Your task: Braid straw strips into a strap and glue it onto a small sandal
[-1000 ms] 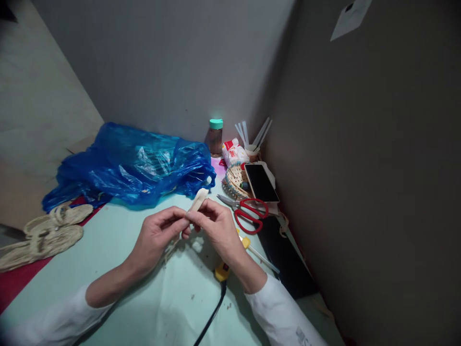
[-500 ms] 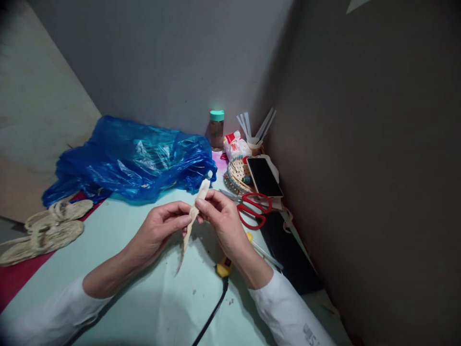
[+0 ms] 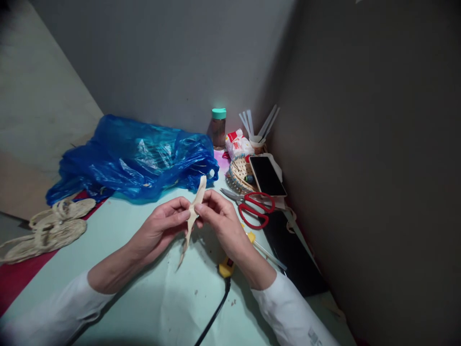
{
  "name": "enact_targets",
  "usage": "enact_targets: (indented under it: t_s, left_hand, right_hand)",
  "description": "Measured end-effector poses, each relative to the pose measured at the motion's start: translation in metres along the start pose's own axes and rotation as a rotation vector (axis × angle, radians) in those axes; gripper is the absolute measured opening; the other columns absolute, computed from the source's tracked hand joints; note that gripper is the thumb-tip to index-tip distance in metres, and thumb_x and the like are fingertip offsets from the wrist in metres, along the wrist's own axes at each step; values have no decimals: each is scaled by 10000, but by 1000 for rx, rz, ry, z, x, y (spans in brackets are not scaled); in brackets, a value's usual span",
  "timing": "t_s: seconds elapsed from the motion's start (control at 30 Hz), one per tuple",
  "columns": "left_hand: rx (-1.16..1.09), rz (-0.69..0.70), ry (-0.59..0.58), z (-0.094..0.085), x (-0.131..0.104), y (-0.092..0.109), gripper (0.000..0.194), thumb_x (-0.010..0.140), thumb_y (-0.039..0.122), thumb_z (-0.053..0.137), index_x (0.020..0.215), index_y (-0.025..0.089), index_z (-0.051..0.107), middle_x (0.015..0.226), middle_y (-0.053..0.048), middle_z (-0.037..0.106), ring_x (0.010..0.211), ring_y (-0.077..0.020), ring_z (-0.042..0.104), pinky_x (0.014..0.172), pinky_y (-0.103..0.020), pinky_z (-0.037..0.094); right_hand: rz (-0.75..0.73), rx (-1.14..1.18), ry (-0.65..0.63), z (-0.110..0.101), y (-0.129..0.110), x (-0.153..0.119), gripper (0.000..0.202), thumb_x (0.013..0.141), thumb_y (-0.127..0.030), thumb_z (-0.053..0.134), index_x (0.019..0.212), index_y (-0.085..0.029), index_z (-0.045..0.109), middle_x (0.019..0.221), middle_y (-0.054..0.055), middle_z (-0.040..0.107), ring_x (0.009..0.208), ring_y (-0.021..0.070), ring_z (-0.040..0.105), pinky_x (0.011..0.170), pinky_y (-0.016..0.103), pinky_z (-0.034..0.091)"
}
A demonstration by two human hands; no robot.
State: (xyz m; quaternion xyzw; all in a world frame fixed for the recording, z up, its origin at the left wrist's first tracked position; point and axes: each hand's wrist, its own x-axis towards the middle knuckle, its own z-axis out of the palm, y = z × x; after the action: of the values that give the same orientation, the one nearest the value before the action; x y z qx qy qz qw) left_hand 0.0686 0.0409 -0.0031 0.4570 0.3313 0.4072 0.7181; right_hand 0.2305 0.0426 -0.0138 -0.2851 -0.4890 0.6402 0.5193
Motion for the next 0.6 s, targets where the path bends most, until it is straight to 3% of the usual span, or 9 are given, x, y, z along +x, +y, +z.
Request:
enact_targets:
  t_s: [0.2, 0.3, 0.47, 0.6]
  left_hand:
    - [197, 68, 15, 2, -2, 1, 167, 875, 310, 642, 845, 179, 542, 698, 31, 566, 559, -69, 432, 536, -191, 358]
    - [312, 57, -5, 1, -1, 2, 168, 840, 276, 673, 819, 176, 540, 694, 48, 487, 599, -74, 445, 565, -199, 371]
    - [384, 47, -24, 6, 1, 3, 203, 840, 286, 641, 757, 168, 498, 743, 25, 503, 707, -97, 508, 666, -215, 415]
    - [397, -10, 7, 14, -3, 2, 183, 839, 292, 600, 779, 198, 454, 666, 62, 468, 558, -80, 471, 520, -200, 399]
  right_hand:
    - [-16, -102, 75, -1, 0, 0, 163, 900, -312, 616, 835, -176, 556, 785, -22, 538, 642, 91, 491, 630, 247, 384]
    - [-50, -270, 168, -1, -1, -2, 204, 914, -343, 594, 804, -189, 518, 738, -42, 479, 655, 95, 467, 631, 242, 377]
    - [-74, -337, 242, -1, 3, -2, 247, 922, -390, 567, 791, -220, 444, 696, -60, 452, 599, 106, 495, 578, 252, 406]
    - [-100, -390, 307, 0, 7, -2, 233, 937, -399, 542, 822, -238, 418, 685, -66, 472, 533, 101, 487, 533, 259, 386]
